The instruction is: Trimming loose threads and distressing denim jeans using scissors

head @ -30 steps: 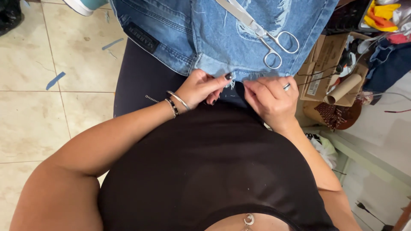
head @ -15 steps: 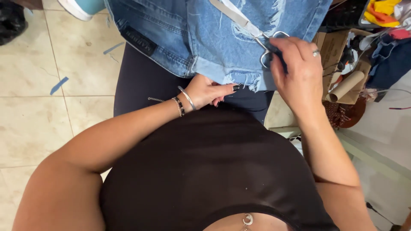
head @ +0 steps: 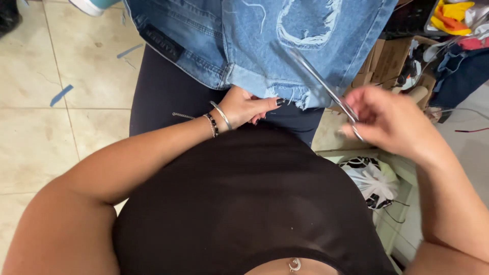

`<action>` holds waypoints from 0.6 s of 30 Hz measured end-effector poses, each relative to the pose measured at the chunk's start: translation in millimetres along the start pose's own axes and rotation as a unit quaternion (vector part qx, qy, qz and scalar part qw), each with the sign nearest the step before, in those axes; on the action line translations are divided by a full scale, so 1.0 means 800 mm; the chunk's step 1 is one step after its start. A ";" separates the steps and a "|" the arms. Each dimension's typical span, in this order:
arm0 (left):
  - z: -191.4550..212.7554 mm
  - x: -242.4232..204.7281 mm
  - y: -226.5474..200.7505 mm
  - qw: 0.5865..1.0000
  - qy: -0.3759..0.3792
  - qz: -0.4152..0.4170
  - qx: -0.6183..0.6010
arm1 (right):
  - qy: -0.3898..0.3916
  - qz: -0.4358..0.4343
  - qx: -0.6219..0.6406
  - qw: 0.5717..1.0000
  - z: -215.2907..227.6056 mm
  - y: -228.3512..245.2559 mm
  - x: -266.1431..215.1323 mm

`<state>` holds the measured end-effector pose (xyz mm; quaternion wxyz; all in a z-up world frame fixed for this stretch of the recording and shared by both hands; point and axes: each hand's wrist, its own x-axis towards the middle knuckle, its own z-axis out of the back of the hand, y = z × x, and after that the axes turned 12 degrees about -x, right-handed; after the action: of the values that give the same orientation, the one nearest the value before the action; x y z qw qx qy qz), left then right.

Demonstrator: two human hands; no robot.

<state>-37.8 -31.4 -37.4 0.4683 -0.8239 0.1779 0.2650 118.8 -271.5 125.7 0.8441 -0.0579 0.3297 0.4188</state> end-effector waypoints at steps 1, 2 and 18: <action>-0.001 -0.008 -0.005 1.000 0.002 0.000 0.031 | 0.041 0.020 0.059 0.997 -0.018 -0.022 -0.007; -0.001 -0.005 0.003 1.000 -0.001 0.002 0.025 | 0.047 0.022 0.057 0.997 -0.027 -0.031 -0.011; -0.001 0.007 0.011 1.000 0.018 0.005 -0.004 | 0.215 0.097 0.142 0.961 -0.055 -0.050 0.011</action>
<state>-38.0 -37.1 -46.4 0.4609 -0.8294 0.1894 0.2526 129.9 -308.1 79.1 0.7079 0.0065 0.5638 0.4254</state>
